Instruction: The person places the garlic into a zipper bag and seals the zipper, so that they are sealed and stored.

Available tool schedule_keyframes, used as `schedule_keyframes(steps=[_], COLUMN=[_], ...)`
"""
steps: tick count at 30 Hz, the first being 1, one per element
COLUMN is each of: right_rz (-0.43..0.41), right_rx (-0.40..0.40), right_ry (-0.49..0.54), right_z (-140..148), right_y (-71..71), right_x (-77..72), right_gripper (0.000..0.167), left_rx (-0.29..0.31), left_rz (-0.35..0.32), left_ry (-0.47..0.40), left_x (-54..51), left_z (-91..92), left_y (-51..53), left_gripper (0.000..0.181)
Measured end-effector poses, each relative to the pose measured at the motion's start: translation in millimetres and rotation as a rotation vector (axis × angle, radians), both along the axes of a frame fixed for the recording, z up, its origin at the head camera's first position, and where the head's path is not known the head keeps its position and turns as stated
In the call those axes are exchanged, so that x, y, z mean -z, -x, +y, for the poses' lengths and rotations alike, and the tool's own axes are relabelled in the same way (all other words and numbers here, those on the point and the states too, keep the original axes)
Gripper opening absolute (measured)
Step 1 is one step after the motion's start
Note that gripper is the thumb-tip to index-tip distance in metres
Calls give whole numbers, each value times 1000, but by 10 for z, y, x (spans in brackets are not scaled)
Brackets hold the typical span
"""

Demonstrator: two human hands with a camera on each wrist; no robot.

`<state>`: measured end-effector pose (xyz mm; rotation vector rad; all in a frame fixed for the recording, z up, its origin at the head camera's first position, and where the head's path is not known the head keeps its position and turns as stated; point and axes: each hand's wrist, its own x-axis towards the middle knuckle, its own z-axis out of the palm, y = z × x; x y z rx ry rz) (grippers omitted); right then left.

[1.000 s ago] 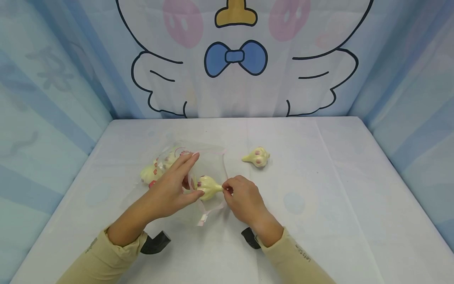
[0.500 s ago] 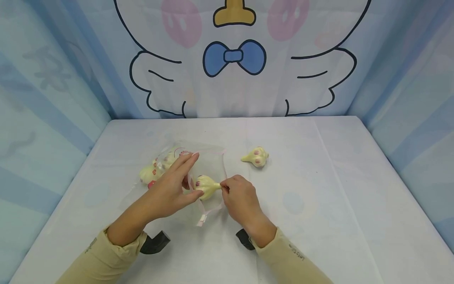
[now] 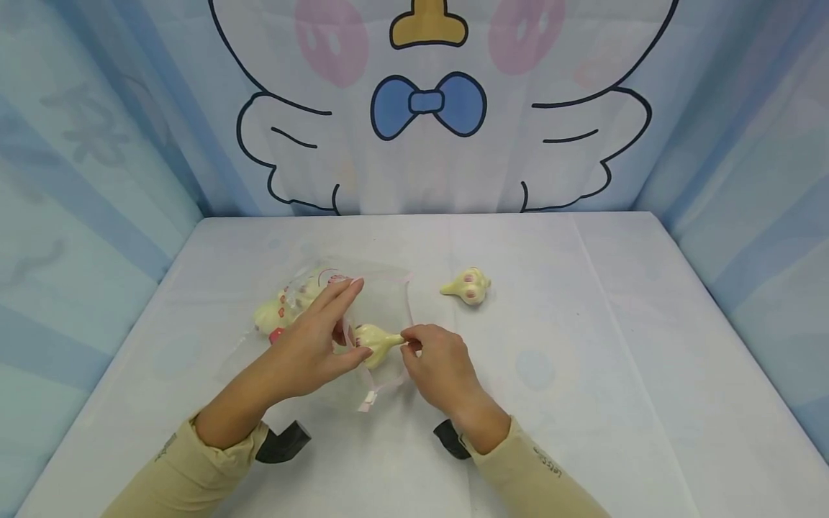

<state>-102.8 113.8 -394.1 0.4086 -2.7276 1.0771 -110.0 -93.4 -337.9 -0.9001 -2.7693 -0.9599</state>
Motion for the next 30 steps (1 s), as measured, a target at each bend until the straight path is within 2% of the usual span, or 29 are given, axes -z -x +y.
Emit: schedule_keyframes(steps=[7, 15, 23, 30], right_rz=[-40, -170, -263, -323], right_rx=[-46, -71, -155, -217], right_ry=[15, 17, 39, 82], right_z=[2, 14, 25, -2], right_y=[-24, -34, -36, -34], right_x=[10, 4, 1, 25], right_gripper=[15, 13, 15, 19], left_rx=[3, 14, -9, -25], left_rz=[-9, -24, -78, -83], left_ry=[2, -25, -17, -20], left_x=[-15, 2, 13, 5], left_z=[1, 8, 49, 73], left_y=[-5, 1, 3, -14], left_gripper=[88, 88, 89, 90])
